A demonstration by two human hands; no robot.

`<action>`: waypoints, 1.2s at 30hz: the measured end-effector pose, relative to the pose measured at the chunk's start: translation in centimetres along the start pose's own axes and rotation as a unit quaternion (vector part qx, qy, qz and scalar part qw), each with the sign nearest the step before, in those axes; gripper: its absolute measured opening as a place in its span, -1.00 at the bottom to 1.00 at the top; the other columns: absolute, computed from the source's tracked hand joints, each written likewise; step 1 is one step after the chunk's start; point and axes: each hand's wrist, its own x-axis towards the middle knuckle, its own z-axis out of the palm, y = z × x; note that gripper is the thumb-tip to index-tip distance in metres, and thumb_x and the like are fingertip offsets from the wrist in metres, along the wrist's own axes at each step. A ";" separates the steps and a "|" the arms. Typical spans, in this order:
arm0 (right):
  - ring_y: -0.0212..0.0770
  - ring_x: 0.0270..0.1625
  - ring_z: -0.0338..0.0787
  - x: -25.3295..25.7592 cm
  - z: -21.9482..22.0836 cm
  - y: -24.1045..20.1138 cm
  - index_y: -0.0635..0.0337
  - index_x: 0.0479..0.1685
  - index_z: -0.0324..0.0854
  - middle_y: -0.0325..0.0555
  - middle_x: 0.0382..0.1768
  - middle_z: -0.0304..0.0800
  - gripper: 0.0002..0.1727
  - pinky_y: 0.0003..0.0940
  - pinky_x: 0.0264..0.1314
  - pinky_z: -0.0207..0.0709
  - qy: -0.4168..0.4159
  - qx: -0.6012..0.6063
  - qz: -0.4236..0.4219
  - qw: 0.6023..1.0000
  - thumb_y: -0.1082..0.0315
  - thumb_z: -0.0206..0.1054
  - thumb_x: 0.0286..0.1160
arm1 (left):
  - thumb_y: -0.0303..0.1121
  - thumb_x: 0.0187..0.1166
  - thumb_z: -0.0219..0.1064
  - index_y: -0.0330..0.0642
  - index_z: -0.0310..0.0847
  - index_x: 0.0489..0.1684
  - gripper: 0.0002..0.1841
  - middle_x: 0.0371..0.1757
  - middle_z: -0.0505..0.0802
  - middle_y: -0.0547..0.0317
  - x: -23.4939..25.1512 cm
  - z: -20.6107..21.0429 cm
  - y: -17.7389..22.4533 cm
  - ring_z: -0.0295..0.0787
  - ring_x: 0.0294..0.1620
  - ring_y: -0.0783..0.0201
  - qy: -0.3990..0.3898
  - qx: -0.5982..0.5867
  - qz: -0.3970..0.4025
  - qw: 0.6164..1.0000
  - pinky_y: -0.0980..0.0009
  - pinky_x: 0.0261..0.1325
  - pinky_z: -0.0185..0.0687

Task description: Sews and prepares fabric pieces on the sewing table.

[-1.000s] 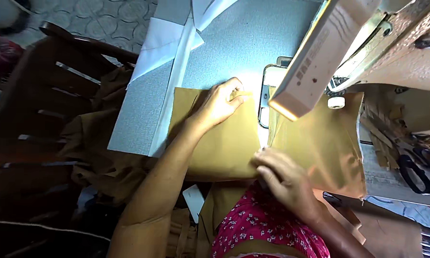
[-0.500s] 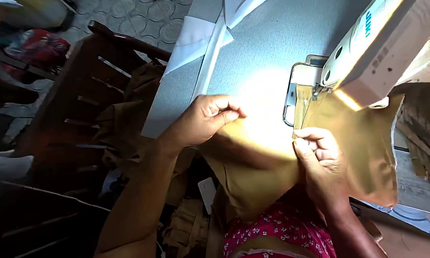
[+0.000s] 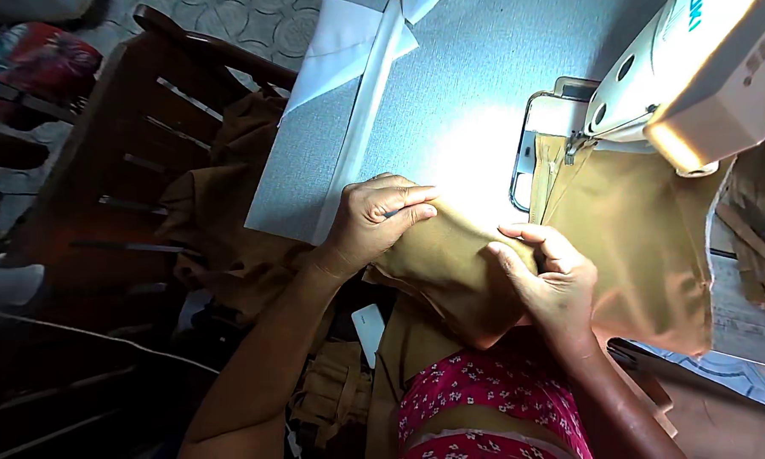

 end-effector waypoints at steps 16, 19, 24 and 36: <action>-0.34 -0.52 0.62 -0.4 4.4 -2.3 0.28 -0.33 0.81 -0.15 -0.59 0.62 -0.78 -0.52 -0.46 0.47 -0.018 -0.007 -0.121 0.993 0.35 0.32 0.58 | -0.26 0.75 0.25 0.05 0.68 -0.04 -0.90 -0.11 0.83 0.67 -4.7 -0.4 1.4 0.75 -0.03 0.72 0.171 0.026 -0.110 0.979 0.66 0.14 0.67; -0.53 -0.30 0.75 0.0 3.7 -3.3 0.42 -0.30 0.77 -0.10 -0.40 0.82 -0.83 -0.68 -0.19 0.64 0.009 0.160 -0.006 0.987 0.47 0.33 0.53 | -0.42 0.68 0.31 -0.46 0.70 -0.15 -0.80 -0.21 0.80 0.03 0.8 1.1 2.9 0.69 -0.10 0.47 0.183 0.218 -0.012 0.959 0.59 0.06 0.56; -0.55 -0.42 0.67 1.9 -1.1 -0.8 0.21 -0.32 0.70 -0.33 -0.50 0.71 -0.85 -0.63 -0.30 0.56 0.009 0.281 0.342 0.897 0.52 0.27 0.60 | -0.24 0.63 0.33 -0.12 0.90 -0.22 -0.78 -0.10 0.83 0.00 10.3 8.1 -1.7 0.75 0.02 0.05 -0.089 0.162 0.085 0.979 0.09 0.08 0.58; -0.53 -0.69 0.32 4.7 -4.9 2.9 0.21 -0.39 0.57 -0.29 -0.64 0.43 -0.79 -0.70 -0.60 0.27 -0.051 0.274 0.471 0.837 0.49 0.23 0.70 | 0.10 0.51 0.39 0.22 0.92 -0.27 -0.73 -0.20 0.76 0.30 12.6 12.1 -7.2 0.64 -0.09 0.34 -0.210 0.131 0.017 0.969 0.28 0.03 0.49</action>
